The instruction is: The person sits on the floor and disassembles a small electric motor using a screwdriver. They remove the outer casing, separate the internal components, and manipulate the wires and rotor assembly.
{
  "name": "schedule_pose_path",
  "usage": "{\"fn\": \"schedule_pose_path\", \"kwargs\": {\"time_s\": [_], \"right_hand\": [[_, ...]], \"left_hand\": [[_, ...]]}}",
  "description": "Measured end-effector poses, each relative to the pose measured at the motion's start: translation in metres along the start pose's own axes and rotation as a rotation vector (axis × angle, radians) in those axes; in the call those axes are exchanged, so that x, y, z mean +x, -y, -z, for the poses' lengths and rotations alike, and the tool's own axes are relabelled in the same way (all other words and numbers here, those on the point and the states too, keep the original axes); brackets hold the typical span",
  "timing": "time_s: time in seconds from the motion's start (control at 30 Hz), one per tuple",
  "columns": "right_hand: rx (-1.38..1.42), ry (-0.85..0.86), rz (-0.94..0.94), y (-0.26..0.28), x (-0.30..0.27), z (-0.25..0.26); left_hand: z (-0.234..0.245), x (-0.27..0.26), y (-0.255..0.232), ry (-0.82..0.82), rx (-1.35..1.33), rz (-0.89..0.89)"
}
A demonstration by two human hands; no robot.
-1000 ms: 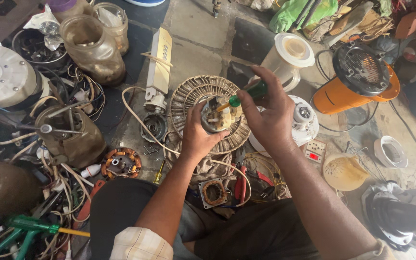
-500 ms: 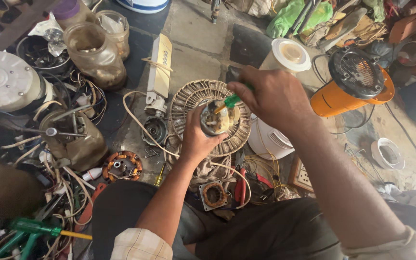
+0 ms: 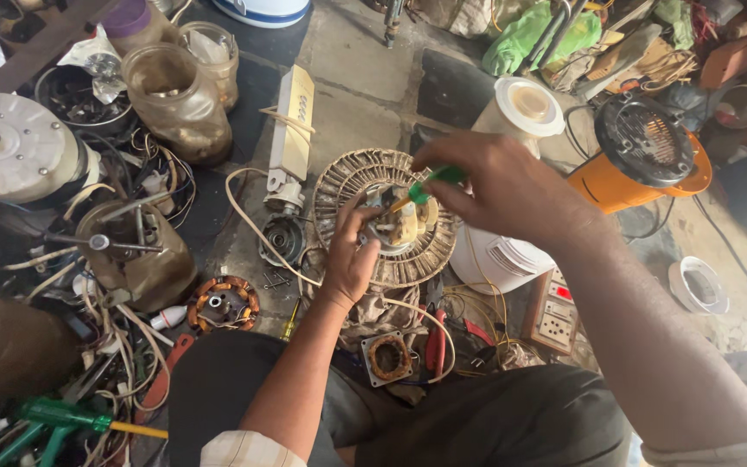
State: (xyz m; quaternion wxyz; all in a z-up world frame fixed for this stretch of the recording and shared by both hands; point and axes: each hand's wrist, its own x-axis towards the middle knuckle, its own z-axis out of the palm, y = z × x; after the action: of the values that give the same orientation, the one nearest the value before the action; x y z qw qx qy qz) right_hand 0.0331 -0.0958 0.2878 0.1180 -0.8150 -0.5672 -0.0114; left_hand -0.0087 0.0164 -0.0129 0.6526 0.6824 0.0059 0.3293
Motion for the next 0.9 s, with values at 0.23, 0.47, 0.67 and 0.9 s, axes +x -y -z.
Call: {"fn": "schedule_pose_path", "kwargs": {"time_s": [0.23,0.47,0.67,0.9], "right_hand": [[-0.08,0.02,0.013,0.004,0.004,-0.007],[-0.073,-0.023,0.123,0.006,0.005,-0.009],[-0.197,0.105,0.027,0.025,0.005,-0.005],[-0.161,0.003,0.155,0.028,0.002,-0.006]], "left_hand": [[0.003,0.002,-0.01,-0.056,-0.045,0.001],[0.001,0.004,-0.014,-0.122,0.036,-0.07],[0.002,0.002,-0.016,-0.133,0.111,-0.162],[0.003,0.004,-0.022,-0.113,0.064,-0.134]]}}
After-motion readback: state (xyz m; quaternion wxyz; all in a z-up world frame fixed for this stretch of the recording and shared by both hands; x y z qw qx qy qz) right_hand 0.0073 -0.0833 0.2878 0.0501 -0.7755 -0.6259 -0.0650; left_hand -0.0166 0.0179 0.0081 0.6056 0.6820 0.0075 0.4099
